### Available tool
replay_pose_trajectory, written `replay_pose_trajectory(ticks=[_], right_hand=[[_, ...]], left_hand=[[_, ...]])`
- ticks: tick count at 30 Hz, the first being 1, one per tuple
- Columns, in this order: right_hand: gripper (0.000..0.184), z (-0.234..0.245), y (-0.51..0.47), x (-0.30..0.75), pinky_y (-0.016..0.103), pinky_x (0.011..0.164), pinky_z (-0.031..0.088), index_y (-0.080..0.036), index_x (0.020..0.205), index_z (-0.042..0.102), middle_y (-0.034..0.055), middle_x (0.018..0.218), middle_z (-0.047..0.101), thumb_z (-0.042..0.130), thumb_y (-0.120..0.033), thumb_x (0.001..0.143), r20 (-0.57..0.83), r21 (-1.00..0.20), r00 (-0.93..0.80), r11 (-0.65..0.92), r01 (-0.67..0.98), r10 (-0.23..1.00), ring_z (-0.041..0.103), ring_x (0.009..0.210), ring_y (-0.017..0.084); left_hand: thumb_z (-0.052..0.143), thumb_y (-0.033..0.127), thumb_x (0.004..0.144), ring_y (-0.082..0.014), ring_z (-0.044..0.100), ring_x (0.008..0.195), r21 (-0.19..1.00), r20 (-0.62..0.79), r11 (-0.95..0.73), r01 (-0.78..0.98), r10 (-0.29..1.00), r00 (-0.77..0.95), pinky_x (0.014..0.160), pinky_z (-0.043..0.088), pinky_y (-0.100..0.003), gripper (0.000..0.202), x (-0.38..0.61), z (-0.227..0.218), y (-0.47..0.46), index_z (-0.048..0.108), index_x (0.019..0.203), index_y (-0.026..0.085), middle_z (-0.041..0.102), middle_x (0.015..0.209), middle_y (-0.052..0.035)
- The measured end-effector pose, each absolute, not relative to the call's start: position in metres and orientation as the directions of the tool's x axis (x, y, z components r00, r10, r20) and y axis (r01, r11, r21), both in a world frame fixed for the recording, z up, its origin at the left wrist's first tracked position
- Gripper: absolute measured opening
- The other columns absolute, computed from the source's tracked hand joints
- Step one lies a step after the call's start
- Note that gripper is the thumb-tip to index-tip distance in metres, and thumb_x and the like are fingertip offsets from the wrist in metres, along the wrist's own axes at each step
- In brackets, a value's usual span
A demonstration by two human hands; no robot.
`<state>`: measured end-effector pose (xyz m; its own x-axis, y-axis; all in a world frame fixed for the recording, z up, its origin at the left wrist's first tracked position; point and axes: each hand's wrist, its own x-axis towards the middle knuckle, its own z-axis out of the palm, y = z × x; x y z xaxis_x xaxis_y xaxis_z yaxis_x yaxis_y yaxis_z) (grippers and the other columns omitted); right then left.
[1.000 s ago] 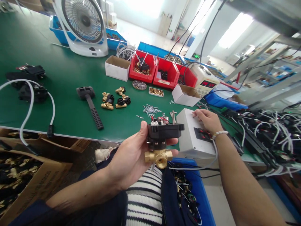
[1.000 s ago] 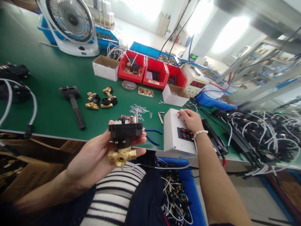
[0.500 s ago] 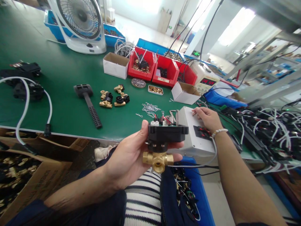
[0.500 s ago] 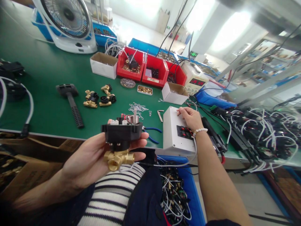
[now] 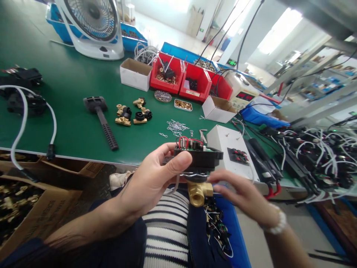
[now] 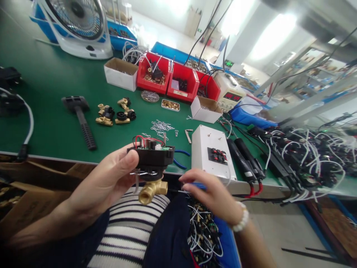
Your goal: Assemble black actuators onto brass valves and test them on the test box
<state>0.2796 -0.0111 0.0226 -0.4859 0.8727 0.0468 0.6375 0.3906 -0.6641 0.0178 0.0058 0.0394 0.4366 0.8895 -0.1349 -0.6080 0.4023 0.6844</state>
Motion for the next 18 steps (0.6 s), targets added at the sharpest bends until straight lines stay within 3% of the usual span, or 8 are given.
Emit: replay_pose_trajectory(ticks=[2,4,6,11,14,18], right_hand=[[0.024,-0.017,-0.028,0.262,0.038,0.096,0.052,-0.02,0.116,0.066,0.0114,0.117,0.066,0.052,-0.028,0.098,-0.031,-0.581,-0.518,0.407,0.705,0.855,0.062,0.109,0.023],[0.031,-0.057,-0.034,0.257,0.043,0.099,0.05,-0.018,0.123,0.063,0.0142,0.124,0.064,0.051,-0.021,0.096,-0.138,-0.458,-0.431,0.328,0.826,0.892,0.06,0.114,0.027],[0.031,-0.089,-0.034,0.262,0.046,0.096,0.051,-0.015,0.123,0.064,0.0168,0.12,0.065,0.05,-0.018,0.095,-0.188,-0.412,-0.376,0.275,0.869,0.907,0.062,0.111,0.029],[0.022,-0.123,-0.036,0.276,0.036,0.087,0.054,-0.017,0.105,0.07,0.0113,0.099,0.072,0.051,-0.019,0.096,-0.246,-0.429,-0.395,0.267,0.863,0.885,0.068,0.095,0.025],[0.02,-0.13,-0.042,0.273,0.033,0.089,0.053,-0.016,0.109,0.069,0.0118,0.104,0.071,0.054,-0.019,0.096,-0.253,-0.446,-0.395,0.256,0.857,0.883,0.067,0.099,0.024],[0.027,-0.133,-0.049,0.266,0.033,0.084,0.053,-0.014,0.117,0.066,0.0131,0.102,0.072,0.048,-0.028,0.102,-0.242,-0.456,-0.329,0.192,0.869,0.913,0.069,0.093,0.025]], left_hand=[[0.077,0.044,0.079,-0.0267,0.072,0.092,0.688,-0.127,0.394,-0.61,0.893,0.433,0.075,0.059,-0.033,0.053,0.018,0.039,0.006,0.058,0.114,0.009,0.071,0.11,-0.0162],[0.077,0.046,0.078,-0.0248,0.072,0.087,0.693,-0.118,0.382,-0.611,0.897,0.426,0.073,0.059,-0.031,0.053,0.018,0.038,0.006,0.06,0.112,0.009,0.072,0.105,-0.0144],[0.076,0.047,0.079,-0.0224,0.072,0.084,0.704,-0.117,0.365,-0.609,0.906,0.407,0.074,0.058,-0.03,0.05,0.019,0.038,0.007,0.063,0.11,0.01,0.073,0.1,-0.0124],[0.074,0.049,0.08,-0.0217,0.072,0.087,0.72,-0.146,0.352,-0.598,0.919,0.365,0.08,0.058,-0.03,0.049,0.019,0.038,0.009,0.066,0.11,0.011,0.074,0.1,-0.0109],[0.073,0.051,0.081,-0.0213,0.072,0.086,0.726,-0.139,0.345,-0.594,0.92,0.365,0.078,0.059,-0.029,0.049,0.017,0.038,0.009,0.067,0.112,0.013,0.075,0.101,-0.0097],[0.069,0.05,0.085,-0.0221,0.071,0.096,0.736,-0.164,0.277,-0.617,0.958,0.233,0.081,0.06,-0.029,0.049,0.009,0.039,0.004,0.064,0.123,0.02,0.074,0.109,-0.0062]])
